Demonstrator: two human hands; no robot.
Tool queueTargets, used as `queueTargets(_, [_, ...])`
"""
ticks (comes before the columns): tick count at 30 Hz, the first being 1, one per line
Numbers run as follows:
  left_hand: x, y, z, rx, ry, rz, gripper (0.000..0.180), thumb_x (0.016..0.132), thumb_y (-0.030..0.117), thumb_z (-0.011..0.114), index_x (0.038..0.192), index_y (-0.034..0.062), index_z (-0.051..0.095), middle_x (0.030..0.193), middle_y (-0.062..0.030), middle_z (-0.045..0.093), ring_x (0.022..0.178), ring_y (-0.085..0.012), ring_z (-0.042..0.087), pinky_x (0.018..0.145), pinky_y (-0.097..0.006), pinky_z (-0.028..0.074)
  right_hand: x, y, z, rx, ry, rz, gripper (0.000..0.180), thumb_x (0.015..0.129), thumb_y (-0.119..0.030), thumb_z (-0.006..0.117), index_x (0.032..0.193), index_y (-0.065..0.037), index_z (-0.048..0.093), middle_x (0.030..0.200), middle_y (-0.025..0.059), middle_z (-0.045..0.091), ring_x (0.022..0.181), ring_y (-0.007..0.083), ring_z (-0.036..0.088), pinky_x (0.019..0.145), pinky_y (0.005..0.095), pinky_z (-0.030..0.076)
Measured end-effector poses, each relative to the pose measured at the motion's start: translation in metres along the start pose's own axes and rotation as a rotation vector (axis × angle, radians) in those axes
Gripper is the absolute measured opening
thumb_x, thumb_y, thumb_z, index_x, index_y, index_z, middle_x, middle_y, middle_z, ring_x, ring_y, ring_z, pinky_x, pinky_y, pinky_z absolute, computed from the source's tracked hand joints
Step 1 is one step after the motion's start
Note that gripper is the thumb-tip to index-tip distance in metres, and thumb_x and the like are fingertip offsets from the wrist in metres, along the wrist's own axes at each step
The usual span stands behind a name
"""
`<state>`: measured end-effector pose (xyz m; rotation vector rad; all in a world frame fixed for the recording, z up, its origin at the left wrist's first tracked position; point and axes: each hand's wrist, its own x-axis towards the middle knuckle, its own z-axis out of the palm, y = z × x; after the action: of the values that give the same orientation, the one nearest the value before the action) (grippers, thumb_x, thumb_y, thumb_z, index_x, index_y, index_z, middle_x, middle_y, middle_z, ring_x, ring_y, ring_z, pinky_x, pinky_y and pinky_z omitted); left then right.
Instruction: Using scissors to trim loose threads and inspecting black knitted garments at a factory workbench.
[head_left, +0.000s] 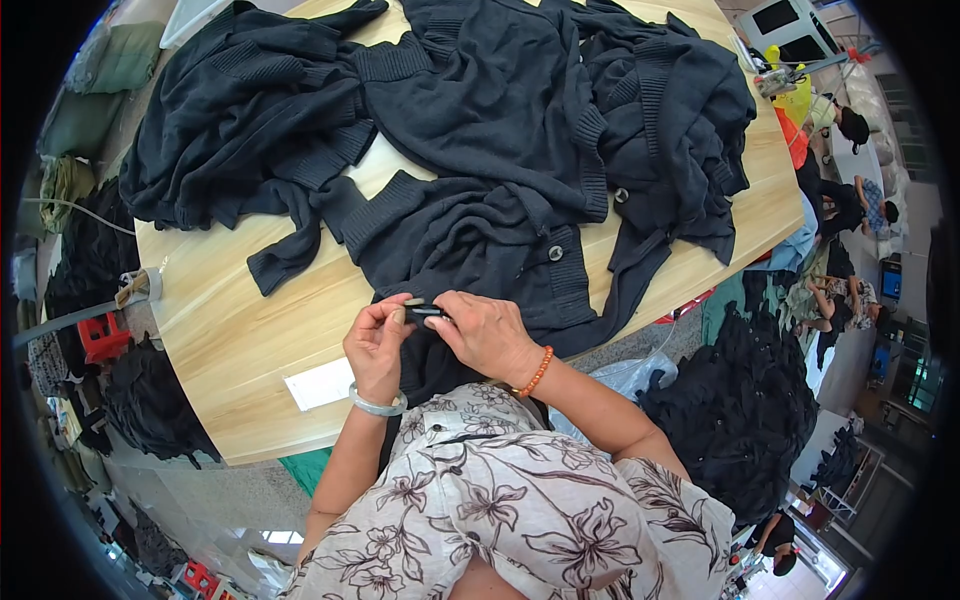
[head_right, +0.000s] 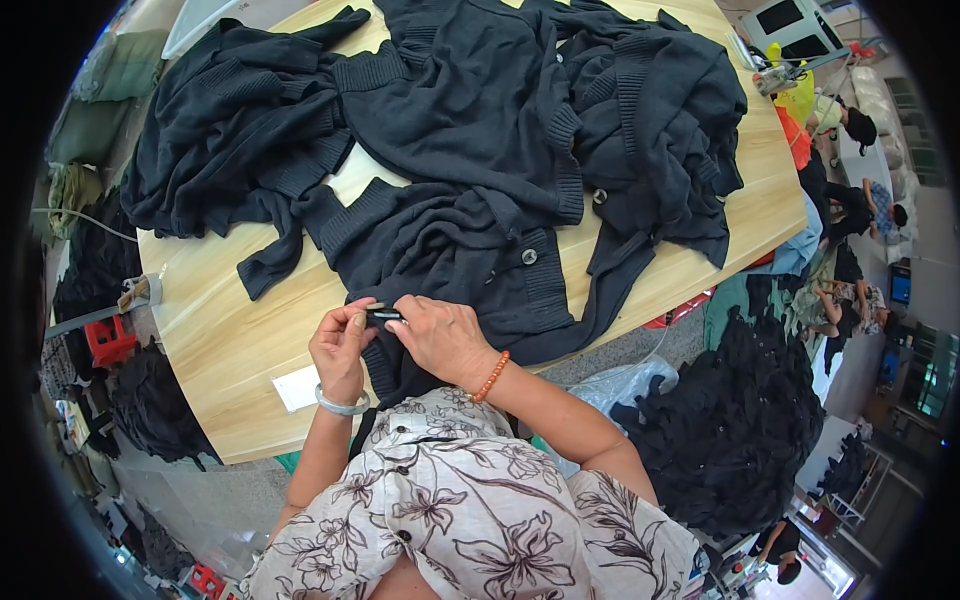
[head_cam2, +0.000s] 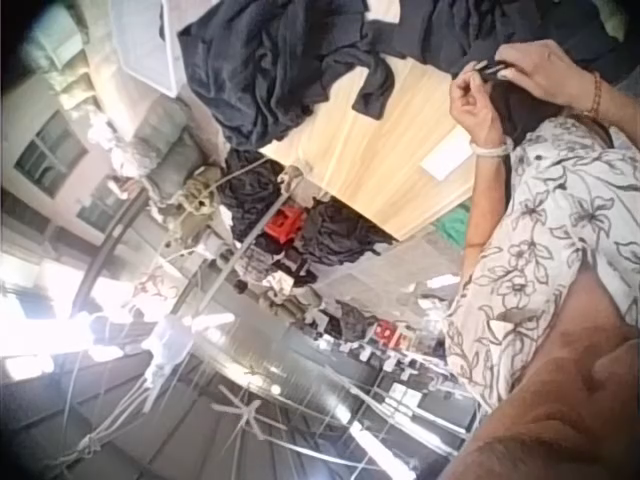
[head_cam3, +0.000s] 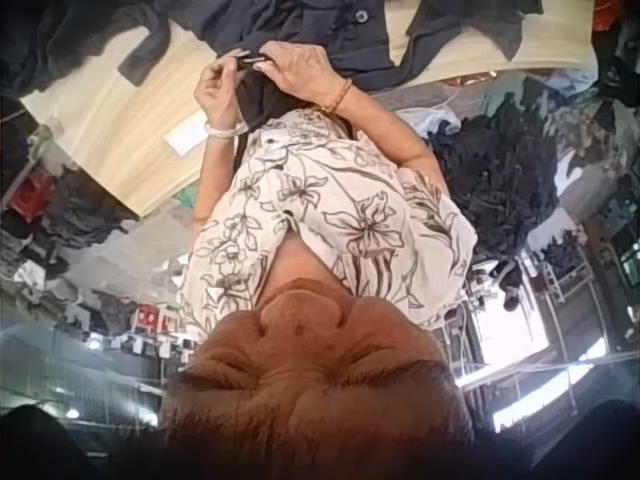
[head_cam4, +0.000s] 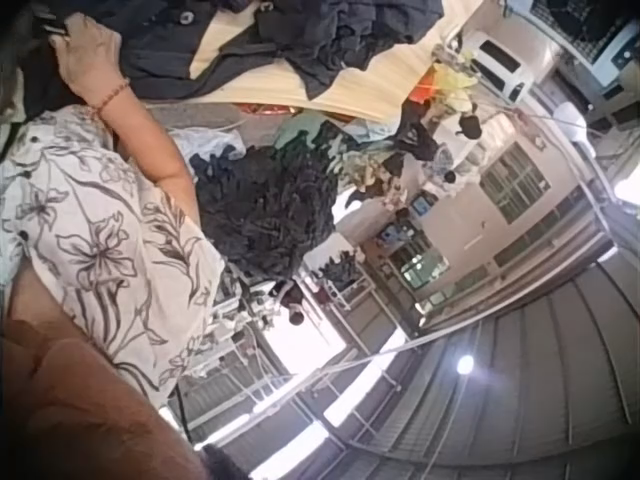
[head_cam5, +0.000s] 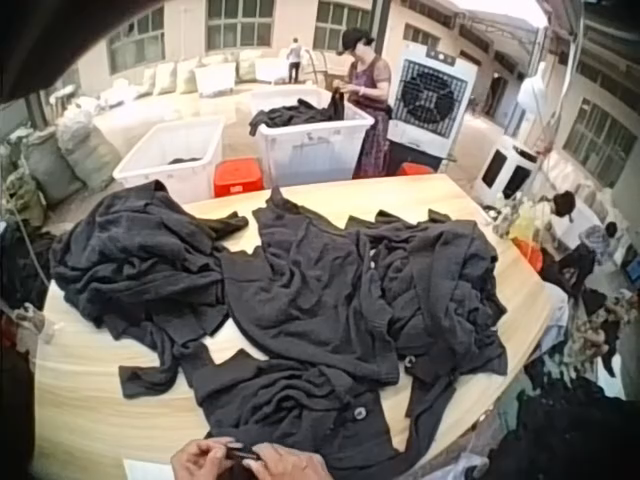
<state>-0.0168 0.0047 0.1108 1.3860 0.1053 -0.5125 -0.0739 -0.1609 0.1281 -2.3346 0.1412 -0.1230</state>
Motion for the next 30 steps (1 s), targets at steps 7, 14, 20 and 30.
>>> queueTargets(7, [0.022, 0.021, -0.038, -0.344, 0.206, -0.015, 0.027, 0.102, 0.026, 0.052, 0.085, 0.0042, 0.057, 0.101, -0.0209, 0.068, 0.079, -0.0161, 0.066, 0.065, -0.025, 0.055, -0.012, 0.022, 0.011, 0.133, 0.041, 0.025, 0.055, 0.069, -0.039, 0.085, 0.104, -0.005, 0.059, 0.103, 0.0082, 0.061, 0.069, 0.0221, 0.066, 0.059, 0.0342, 0.053])
queueTargets(14, [0.033, 0.015, -0.079, -0.399, 0.418, 0.068, 0.019, 0.099, 0.021, 0.057, 0.092, 0.0039, 0.054, 0.1, -0.0152, 0.065, 0.08, -0.0214, 0.067, 0.077, -0.034, 0.061, -0.008, 0.042, 0.047, 0.083, 0.125, -0.012, 0.034, 0.074, 0.002, 0.066, 0.105, -0.01, 0.062, 0.098, 0.0058, 0.061, 0.074, 0.0292, 0.067, 0.061, 0.0376, 0.053])
queueTargets(20, [-0.008, -0.032, -0.067, -0.372, 0.015, -0.494, 0.033, 0.1, 0.036, 0.052, 0.109, 0.005, 0.06, 0.099, -0.0117, 0.067, 0.096, -0.0268, 0.067, 0.082, -0.04, 0.057, -0.006, 0.039, 0.027, 0.157, 0.096, -0.051, 0.027, 0.074, 0.003, 0.065, 0.098, -0.01, 0.064, 0.091, 0.0046, 0.061, 0.07, 0.0272, 0.066, 0.06, 0.0357, 0.053])
queueTargets(30, [-0.017, 0.009, -0.012, -0.497, -0.352, -0.402, 0.018, 0.098, 0.019, 0.057, 0.107, 0.005, 0.062, 0.104, -0.0069, 0.068, 0.095, -0.0174, 0.065, 0.087, -0.036, 0.053, 0.003, -0.012, -0.023, 0.666, -0.093, 0.123, 0.011, 0.089, -0.004, 0.065, 0.099, 0.002, 0.067, 0.075, -0.0002, 0.057, 0.062, 0.0055, 0.046, 0.058, 0.0201, 0.038])
